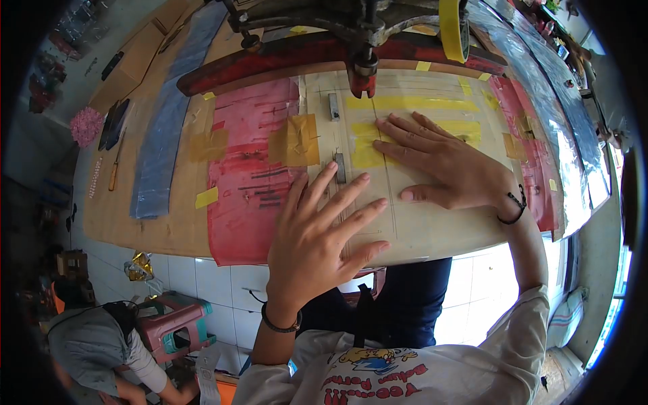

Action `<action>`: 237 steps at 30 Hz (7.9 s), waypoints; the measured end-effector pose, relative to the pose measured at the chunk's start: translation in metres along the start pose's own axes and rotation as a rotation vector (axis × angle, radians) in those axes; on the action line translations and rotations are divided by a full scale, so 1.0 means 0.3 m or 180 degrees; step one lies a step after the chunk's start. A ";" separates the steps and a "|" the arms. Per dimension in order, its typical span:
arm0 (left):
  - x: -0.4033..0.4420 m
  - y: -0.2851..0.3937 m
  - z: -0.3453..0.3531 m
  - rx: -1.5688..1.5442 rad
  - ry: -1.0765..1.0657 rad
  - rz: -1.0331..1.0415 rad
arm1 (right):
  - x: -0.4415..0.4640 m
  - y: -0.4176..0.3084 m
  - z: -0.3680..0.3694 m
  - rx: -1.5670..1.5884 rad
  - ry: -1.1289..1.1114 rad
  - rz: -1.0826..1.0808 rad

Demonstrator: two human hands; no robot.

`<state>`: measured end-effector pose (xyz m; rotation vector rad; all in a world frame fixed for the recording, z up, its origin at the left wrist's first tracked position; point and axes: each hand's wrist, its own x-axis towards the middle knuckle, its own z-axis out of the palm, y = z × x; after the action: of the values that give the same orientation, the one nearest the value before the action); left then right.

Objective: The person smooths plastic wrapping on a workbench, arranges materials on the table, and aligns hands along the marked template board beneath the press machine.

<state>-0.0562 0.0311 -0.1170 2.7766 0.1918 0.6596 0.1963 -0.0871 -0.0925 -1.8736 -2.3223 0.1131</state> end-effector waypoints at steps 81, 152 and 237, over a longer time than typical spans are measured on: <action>-0.042 0.012 0.073 -0.0023 0.1509 -0.0068 | 0.036 0.015 -0.015 0.0540 0.0922 0.0091; -0.046 0.019 0.041 -0.0070 0.1151 0.0054 | 0.044 0.022 -0.030 0.0676 0.0809 0.0047; -0.048 0.026 0.040 -0.0305 0.1158 -0.0030 | 0.079 0.045 0.002 0.0289 0.0655 0.0398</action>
<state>-0.0631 0.0181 -0.1309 2.5419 0.2390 1.1365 0.2043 -0.0610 -0.0934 -1.8882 -2.0324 0.0375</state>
